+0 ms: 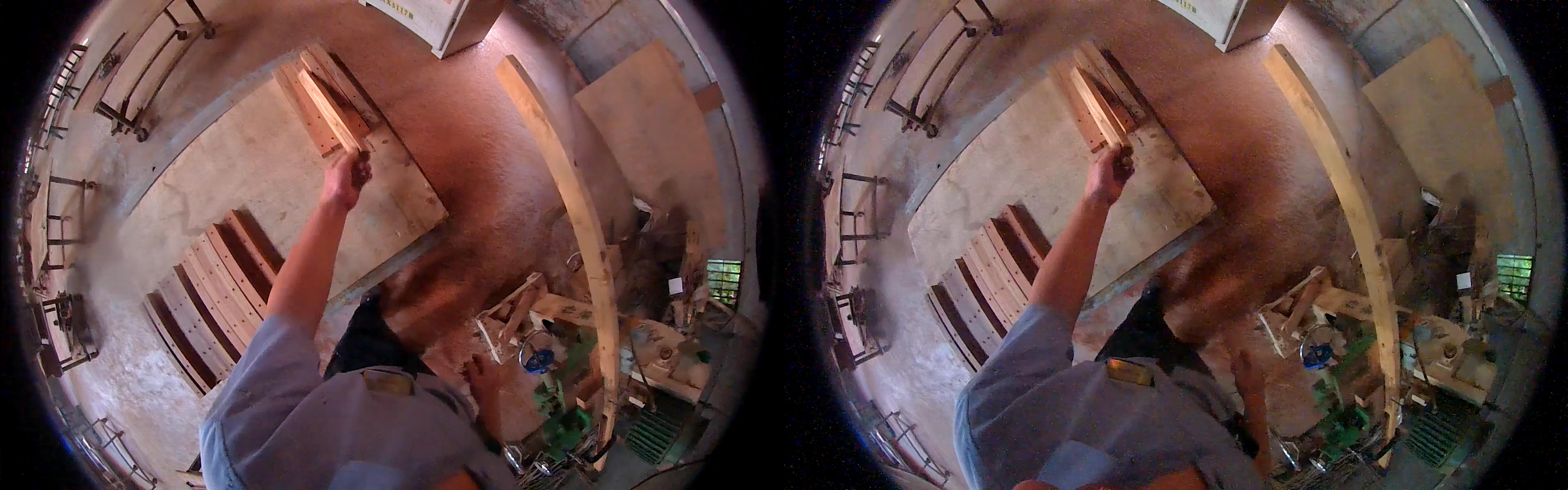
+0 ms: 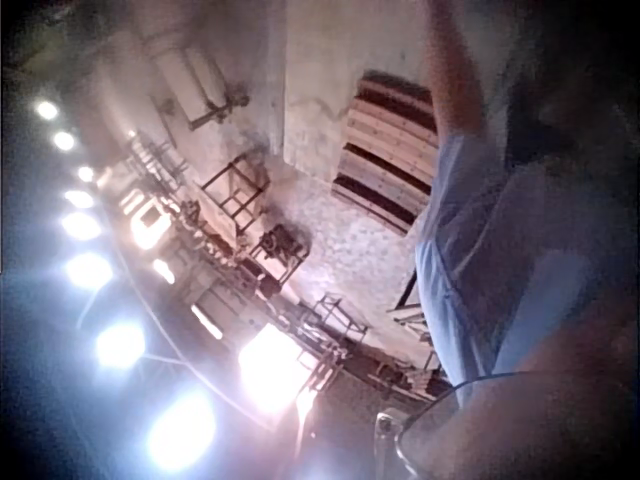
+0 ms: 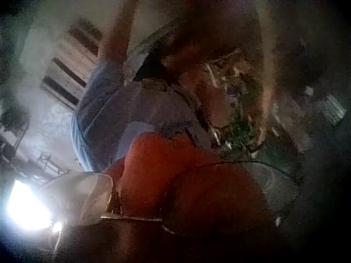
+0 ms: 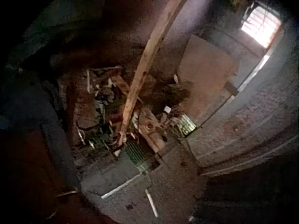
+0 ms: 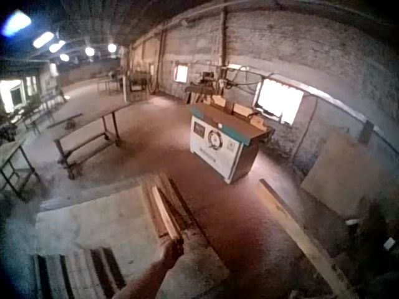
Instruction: The person repeatedly picks up wooden planks, positions them under a drill press, and drills holes into each plank. After drilling, the person places the finished planks onto a nearby workbench. The process is repeated for multiple planks throughout the clip.
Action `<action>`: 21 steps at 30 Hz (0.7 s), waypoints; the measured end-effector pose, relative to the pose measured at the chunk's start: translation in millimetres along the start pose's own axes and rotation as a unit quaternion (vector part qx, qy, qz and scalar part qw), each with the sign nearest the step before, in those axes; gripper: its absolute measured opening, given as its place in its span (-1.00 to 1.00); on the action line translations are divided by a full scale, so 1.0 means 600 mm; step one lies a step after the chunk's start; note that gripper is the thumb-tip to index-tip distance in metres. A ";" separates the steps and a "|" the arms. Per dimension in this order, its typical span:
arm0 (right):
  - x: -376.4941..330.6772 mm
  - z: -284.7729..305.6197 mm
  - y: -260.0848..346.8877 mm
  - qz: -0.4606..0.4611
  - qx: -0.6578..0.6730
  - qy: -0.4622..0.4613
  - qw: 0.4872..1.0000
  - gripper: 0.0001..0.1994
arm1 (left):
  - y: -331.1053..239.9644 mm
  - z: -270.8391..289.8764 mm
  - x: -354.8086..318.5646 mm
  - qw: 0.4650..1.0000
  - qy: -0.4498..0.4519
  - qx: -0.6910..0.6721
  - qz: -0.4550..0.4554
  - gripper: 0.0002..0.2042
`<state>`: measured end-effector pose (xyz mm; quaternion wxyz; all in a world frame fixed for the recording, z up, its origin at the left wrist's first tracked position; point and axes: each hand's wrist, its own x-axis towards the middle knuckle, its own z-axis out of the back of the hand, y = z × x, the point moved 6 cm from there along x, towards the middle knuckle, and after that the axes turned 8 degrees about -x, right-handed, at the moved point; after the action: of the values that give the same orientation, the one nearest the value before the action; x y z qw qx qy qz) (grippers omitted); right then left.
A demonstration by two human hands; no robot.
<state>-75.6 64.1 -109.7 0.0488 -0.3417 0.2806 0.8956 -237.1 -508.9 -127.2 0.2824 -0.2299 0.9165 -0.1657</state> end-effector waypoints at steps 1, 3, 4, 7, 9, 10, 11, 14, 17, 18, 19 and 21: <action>0.008 0.011 0.050 0.015 0.015 0.007 1.000 -0.65 | 0.011 -0.005 -0.044 0.999 0.018 0.018 0.023 -0.81; 0.018 0.042 0.173 0.117 -0.014 -0.009 0.993 -0.67 | 0.036 -0.001 -0.130 0.997 0.044 0.033 0.046 -0.80; 0.019 0.057 0.238 0.202 -0.055 -0.034 0.977 -0.67 | 0.054 0.001 -0.175 0.994 0.063 0.068 0.051 -0.75; 0.028 0.048 0.350 0.277 0.067 -0.023 0.958 -0.61 | 0.116 -0.009 -0.311 0.981 0.086 0.147 0.097 -0.62; 0.022 0.047 0.420 0.368 0.060 -0.057 0.926 -0.58 | 0.161 -0.024 -0.383 0.969 0.132 0.184 0.101 -0.65; 0.010 0.054 0.446 0.405 -0.018 -0.092 0.909 -0.58 | 0.184 -0.034 -0.418 0.961 0.157 0.201 0.108 -0.65; 0.005 0.056 0.460 0.390 -0.028 -0.090 0.916 -0.58 | 0.202 -0.051 -0.454 0.945 0.187 0.238 0.120 -0.65; -0.013 0.084 0.432 0.337 -0.002 -0.086 0.938 -0.58 | 0.244 -0.102 -0.539 0.865 0.281 0.385 0.158 -0.63; -0.036 0.130 0.312 0.292 0.055 -0.085 0.951 -0.59 | 0.260 -0.093 -0.504 0.782 0.370 0.493 0.089 -0.59; -0.043 0.140 0.258 0.290 0.017 -0.080 0.953 -0.60 | 0.250 -0.097 -0.492 0.848 0.309 0.413 0.116 -0.57; -0.069 0.155 0.216 0.283 0.010 -0.076 0.956 -0.60 | 0.246 -0.112 -0.483 0.899 0.245 0.331 0.151 -0.54; -0.119 0.187 0.138 0.276 -0.007 -0.064 0.959 -0.59 | 0.238 -0.161 -0.498 0.937 0.210 0.269 0.071 -0.53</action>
<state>-109.8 62.5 43.1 -0.1844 -0.1932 0.3539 0.8963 -121.9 -218.5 18.8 0.1453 -0.0393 0.8904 -0.4297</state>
